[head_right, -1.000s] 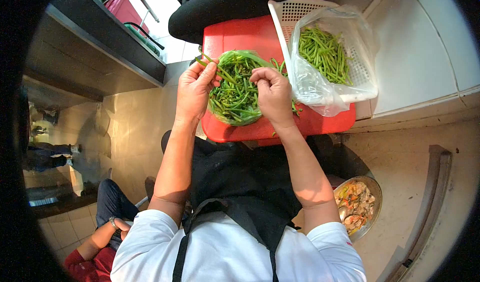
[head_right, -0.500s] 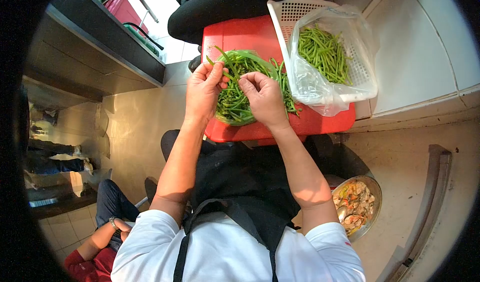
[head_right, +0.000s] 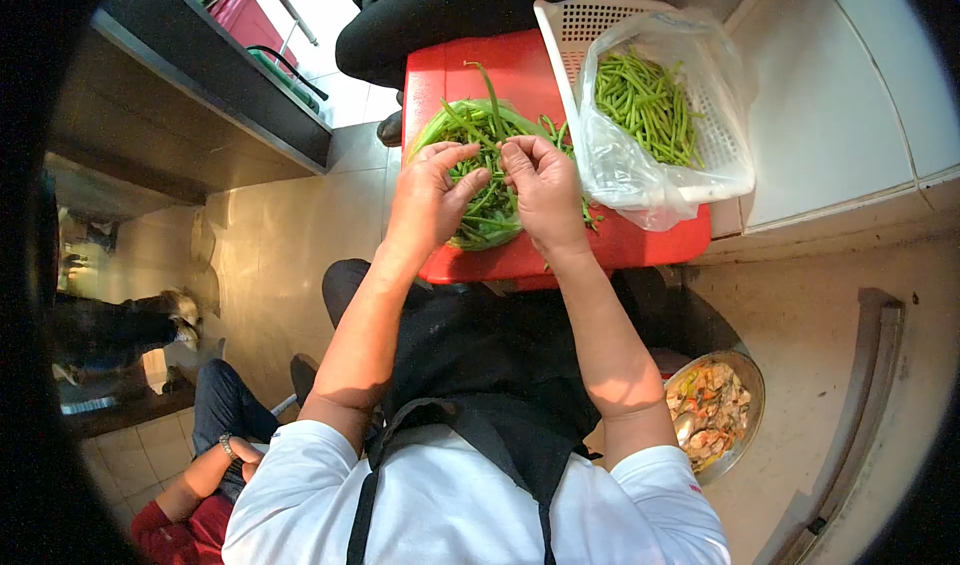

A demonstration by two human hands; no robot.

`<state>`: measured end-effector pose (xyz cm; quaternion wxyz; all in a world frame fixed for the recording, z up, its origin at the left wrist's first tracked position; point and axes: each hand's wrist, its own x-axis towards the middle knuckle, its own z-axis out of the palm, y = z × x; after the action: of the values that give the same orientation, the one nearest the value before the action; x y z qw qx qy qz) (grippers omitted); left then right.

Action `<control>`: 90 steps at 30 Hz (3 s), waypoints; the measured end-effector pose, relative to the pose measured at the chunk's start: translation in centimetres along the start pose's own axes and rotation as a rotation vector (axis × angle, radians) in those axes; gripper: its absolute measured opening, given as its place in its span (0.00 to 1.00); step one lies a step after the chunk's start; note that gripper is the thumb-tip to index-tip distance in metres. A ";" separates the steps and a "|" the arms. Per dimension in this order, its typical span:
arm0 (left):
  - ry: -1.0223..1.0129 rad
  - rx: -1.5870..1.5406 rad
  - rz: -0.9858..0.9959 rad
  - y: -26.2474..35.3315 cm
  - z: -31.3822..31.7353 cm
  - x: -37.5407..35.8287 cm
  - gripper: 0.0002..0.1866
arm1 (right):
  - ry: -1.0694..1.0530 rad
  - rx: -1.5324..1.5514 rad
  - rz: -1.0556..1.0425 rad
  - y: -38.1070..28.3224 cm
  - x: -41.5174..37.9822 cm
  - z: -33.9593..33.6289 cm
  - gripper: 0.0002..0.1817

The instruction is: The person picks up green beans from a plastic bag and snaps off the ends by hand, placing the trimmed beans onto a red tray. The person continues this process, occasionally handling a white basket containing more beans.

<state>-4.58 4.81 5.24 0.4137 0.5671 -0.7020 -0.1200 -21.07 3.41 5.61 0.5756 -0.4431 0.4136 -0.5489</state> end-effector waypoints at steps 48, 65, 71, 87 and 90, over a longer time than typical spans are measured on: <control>0.138 -1.085 -0.502 0.1 -3.1 2.0 0.10 | 0.016 -0.765 -0.680 -2.7 -0.4 1.4 0.09; 0.067 -1.386 -0.662 1.9 -1.9 0.9 0.09 | 0.079 -0.640 -0.710 -1.4 -0.3 2.6 0.06; 0.065 -1.603 -0.723 1.3 -2.5 0.9 0.08 | 0.076 -0.522 -0.334 -0.8 -3.3 1.2 0.03; 0.041 -1.392 -0.647 2.9 -1.0 0.7 0.10 | 0.168 -0.904 -0.705 -1.0 -5.4 -1.0 0.14; 0.030 -1.397 -0.666 3.1 -0.9 0.5 0.10 | 0.151 -0.960 -0.840 -1.3 -4.3 -0.2 0.14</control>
<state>-6.09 5.64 8.05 0.6270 0.3574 -0.2499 -0.6455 -21.84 7.65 6.74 0.0183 -0.7358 0.4440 -0.5110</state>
